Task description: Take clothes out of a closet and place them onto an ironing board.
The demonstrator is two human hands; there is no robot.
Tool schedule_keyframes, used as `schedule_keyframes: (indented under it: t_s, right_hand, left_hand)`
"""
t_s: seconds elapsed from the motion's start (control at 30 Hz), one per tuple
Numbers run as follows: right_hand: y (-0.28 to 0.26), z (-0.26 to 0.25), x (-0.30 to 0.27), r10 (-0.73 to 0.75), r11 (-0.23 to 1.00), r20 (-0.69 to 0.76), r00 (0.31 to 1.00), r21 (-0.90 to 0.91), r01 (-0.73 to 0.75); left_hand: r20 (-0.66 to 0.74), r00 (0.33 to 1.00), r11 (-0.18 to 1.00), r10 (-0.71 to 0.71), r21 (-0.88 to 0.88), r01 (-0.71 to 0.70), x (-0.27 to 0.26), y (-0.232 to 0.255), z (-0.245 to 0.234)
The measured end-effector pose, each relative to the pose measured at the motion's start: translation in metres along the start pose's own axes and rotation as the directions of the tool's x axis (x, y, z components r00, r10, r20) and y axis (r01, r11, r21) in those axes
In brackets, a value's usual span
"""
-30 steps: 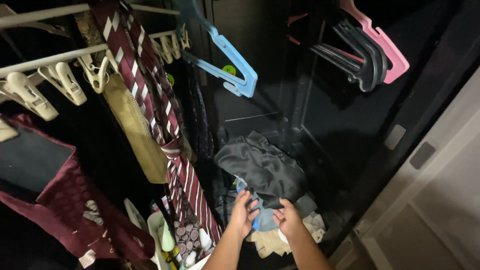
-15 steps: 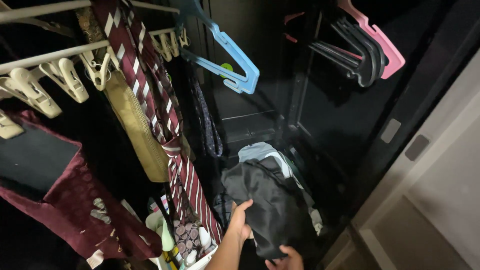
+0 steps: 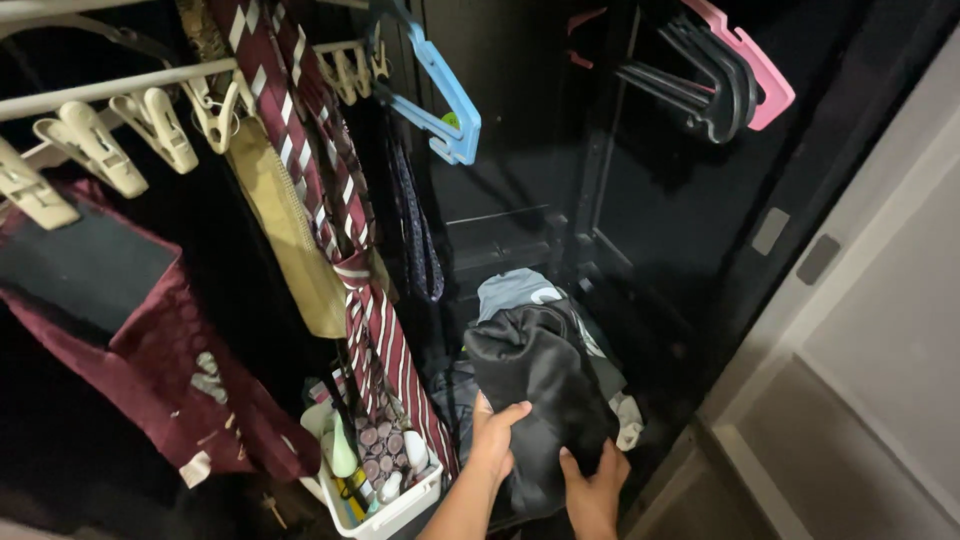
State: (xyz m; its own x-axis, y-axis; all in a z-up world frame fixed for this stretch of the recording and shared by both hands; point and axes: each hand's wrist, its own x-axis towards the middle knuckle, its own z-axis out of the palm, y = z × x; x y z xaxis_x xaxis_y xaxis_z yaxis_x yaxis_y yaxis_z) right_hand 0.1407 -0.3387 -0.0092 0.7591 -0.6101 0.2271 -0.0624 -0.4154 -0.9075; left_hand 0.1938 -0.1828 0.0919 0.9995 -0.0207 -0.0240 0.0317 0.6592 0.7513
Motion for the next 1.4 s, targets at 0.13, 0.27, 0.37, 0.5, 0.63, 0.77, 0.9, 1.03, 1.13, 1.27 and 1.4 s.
schedule_keyframes:
  t_s: [0.13, 0.27, 0.37, 0.5, 0.63, 0.77, 0.9, 1.03, 1.13, 1.27, 1.4]
  right_hand:
    - [-0.043, -0.029, -0.020, -0.125, 0.991, -0.067, 0.990, -0.048, 0.122]
    - [-0.078, -0.065, -0.041, -0.206, 0.978, -0.007, 0.978, -0.044, 0.206]
    - [-0.062, -0.072, -0.050, -0.290, 0.955, 0.098, 0.952, -0.028, 0.294]
    - [-0.001, -0.071, -0.051, -0.379, 0.923, 0.267, 0.886, 0.178, 0.341]
    - [0.003, -0.083, -0.058, -0.655, 0.753, 0.207, 0.727, 0.256, 0.606]
    - [-0.017, -0.102, -0.058, -0.590, 0.756, 0.269, 0.761, 0.514, 0.405]
    - [-0.018, -0.114, -0.051, -0.582, 0.611, 0.278, 0.764, 0.769, 0.186]
    - [0.030, -0.115, -0.038, -0.519, 0.567, 0.345, 0.782, 0.824, 0.013]
    - [0.092, -0.109, -0.029, -0.286, 0.481, 0.515, 0.808, 0.806, -0.344]
    - [0.141, -0.101, -0.026, 0.041, 0.147, 0.679, 0.733, 0.722, -0.676]
    - [0.095, -0.112, -0.048, 0.155, -0.015, 0.679, 0.718, 0.728, -0.685]
  left_hand:
    - [-0.037, 0.998, 0.996, -0.055, -0.073, 0.052, -0.035, 0.019, 0.015]
    - [-0.087, 0.979, 0.962, -0.184, -0.219, 0.162, -0.070, 0.025, 0.013]
    - [-0.039, 0.976, 0.948, -0.215, -0.247, 0.199, -0.091, 0.009, -0.005]
    - [0.013, 0.989, 0.982, -0.145, -0.123, 0.146, -0.115, -0.001, -0.001]
    - [0.041, 0.999, 1.000, 0.005, 0.022, -0.006, -0.133, -0.020, 0.012]
    - [0.237, 0.928, 0.915, 0.289, 0.218, -0.340, -0.149, -0.034, 0.016]
    - [0.478, 0.726, 0.575, 0.495, 0.446, -0.686, -0.154, -0.041, 0.002]
    - [0.546, 0.733, 0.510, 0.406, 0.530, -0.677, -0.167, -0.038, 0.006]
    - [0.567, 0.803, 0.437, 0.185, 0.684, -0.584, -0.182, -0.017, 0.026]
    - [0.682, 0.725, 0.127, 0.098, 0.714, -0.688, -0.195, -0.008, 0.038]
    - [0.802, 0.592, -0.004, 0.075, 0.594, -0.804, -0.198, -0.003, 0.035]
